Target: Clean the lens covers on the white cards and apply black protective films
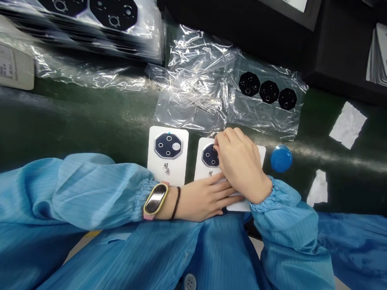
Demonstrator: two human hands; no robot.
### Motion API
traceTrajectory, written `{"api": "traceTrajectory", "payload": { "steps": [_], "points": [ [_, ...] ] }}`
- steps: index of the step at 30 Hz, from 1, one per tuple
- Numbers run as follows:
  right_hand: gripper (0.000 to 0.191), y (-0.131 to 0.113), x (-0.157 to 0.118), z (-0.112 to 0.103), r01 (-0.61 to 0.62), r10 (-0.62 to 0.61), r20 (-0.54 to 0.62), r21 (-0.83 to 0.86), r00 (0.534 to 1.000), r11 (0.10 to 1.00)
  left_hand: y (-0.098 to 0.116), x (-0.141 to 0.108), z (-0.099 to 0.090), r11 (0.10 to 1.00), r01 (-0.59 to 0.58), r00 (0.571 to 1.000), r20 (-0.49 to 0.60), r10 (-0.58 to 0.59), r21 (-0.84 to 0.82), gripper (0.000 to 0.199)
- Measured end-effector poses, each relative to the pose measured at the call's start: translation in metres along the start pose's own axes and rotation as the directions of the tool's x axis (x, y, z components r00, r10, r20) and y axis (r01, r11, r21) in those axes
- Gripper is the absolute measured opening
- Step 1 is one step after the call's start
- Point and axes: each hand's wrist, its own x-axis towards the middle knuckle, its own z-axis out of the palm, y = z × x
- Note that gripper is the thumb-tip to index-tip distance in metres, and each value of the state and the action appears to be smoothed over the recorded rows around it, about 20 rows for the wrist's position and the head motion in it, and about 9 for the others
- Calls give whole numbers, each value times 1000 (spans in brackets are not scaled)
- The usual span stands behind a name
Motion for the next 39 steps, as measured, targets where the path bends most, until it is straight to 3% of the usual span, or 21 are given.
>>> {"api": "traceTrajectory", "payload": {
  "steps": [7,17,29,39],
  "points": [
    [24,-2,-2,7,29,-37,-80,-89,996,996,0,0,0,1000,-2,999,32,1,20,52],
    [22,-11,-9,16,45,-93,-176,-261,980,964,0,1,1,1000,6,999,-41,-6,17,49],
    [24,-11,-6,14,89,-150,-151,-354,977,931,1,0,4,1000,14,998,-63,-14,4,50],
    [25,-15,-11,9,128,-163,-104,-281,981,951,1,2,-3,997,23,999,34,-21,-74,50]
  ]
}}
